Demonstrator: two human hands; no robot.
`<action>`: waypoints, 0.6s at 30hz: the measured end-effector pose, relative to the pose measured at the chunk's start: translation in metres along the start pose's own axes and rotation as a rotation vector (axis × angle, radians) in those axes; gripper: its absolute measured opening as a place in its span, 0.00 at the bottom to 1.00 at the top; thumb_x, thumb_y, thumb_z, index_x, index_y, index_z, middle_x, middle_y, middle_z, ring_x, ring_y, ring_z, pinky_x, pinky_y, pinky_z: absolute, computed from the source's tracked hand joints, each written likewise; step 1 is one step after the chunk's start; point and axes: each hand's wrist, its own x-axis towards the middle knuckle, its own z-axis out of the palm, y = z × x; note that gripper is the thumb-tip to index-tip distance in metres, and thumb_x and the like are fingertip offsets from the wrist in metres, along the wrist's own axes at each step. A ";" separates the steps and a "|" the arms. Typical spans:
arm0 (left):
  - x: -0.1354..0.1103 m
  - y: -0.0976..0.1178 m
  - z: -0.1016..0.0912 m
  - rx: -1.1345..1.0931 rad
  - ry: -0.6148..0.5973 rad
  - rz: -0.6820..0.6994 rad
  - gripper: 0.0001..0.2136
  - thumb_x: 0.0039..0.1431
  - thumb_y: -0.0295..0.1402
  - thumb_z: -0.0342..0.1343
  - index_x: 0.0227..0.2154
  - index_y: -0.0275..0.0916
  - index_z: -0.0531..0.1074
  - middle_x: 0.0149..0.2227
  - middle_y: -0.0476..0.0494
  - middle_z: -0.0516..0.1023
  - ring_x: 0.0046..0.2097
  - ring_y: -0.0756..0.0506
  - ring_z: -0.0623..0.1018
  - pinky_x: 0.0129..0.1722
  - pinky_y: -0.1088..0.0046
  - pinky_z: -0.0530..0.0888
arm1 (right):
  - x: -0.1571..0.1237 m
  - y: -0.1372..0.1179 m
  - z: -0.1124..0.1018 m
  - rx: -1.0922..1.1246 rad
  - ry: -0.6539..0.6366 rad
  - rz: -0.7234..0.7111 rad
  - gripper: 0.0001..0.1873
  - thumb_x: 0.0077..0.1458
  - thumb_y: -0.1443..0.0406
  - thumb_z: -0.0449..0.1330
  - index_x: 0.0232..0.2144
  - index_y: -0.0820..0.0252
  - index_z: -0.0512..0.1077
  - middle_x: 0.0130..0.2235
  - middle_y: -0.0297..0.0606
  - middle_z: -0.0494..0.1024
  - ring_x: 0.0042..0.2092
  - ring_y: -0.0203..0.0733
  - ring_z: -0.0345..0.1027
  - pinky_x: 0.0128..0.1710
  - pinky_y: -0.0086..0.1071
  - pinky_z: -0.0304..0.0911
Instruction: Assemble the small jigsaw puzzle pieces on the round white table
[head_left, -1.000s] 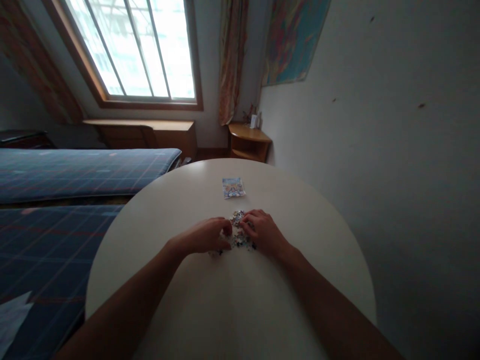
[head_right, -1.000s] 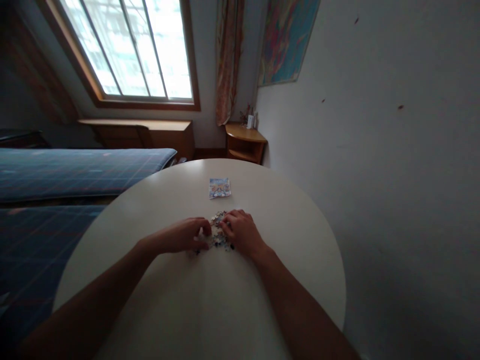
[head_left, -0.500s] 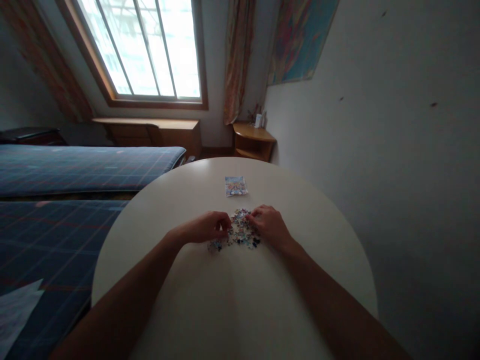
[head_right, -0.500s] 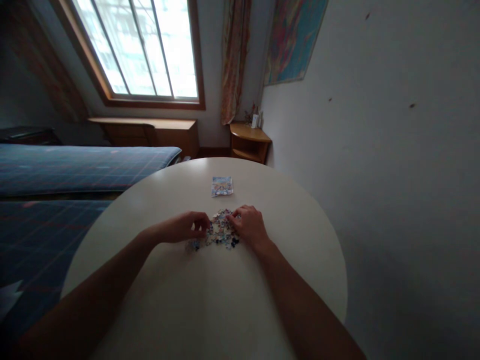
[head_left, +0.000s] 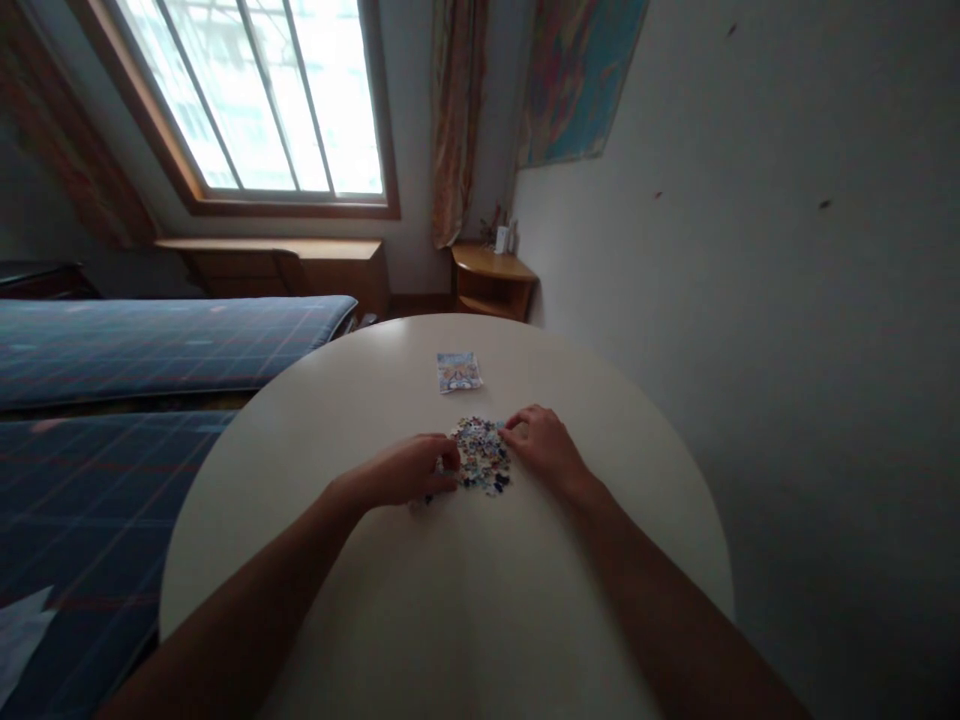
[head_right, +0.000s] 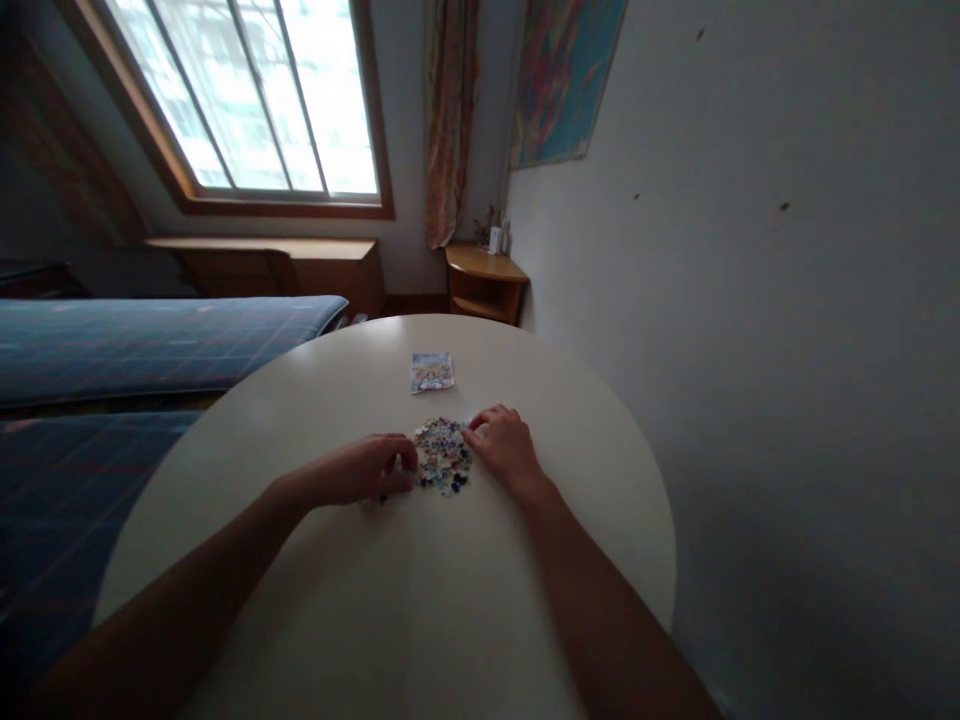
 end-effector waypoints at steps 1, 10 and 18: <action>0.000 0.001 -0.001 -0.005 -0.001 -0.009 0.08 0.54 0.34 0.59 0.37 0.39 0.75 0.35 0.46 0.77 0.35 0.46 0.74 0.34 0.74 0.67 | -0.001 -0.003 0.000 0.029 -0.011 -0.058 0.06 0.55 0.61 0.65 0.32 0.58 0.80 0.40 0.43 0.79 0.45 0.47 0.69 0.51 0.40 0.61; 0.004 -0.001 -0.012 -0.015 0.142 -0.134 0.07 0.59 0.34 0.55 0.35 0.40 0.76 0.33 0.47 0.80 0.33 0.48 0.76 0.34 0.74 0.69 | -0.010 -0.011 0.009 0.093 -0.106 -0.302 0.07 0.53 0.64 0.67 0.37 0.50 0.81 0.46 0.39 0.78 0.51 0.47 0.66 0.55 0.44 0.59; 0.005 -0.021 -0.012 0.260 0.278 -0.338 0.07 0.58 0.29 0.56 0.34 0.44 0.79 0.40 0.48 0.80 0.37 0.46 0.78 0.35 0.73 0.69 | -0.009 -0.010 0.005 0.069 -0.130 -0.294 0.06 0.54 0.61 0.67 0.37 0.51 0.81 0.49 0.40 0.77 0.53 0.49 0.65 0.56 0.46 0.59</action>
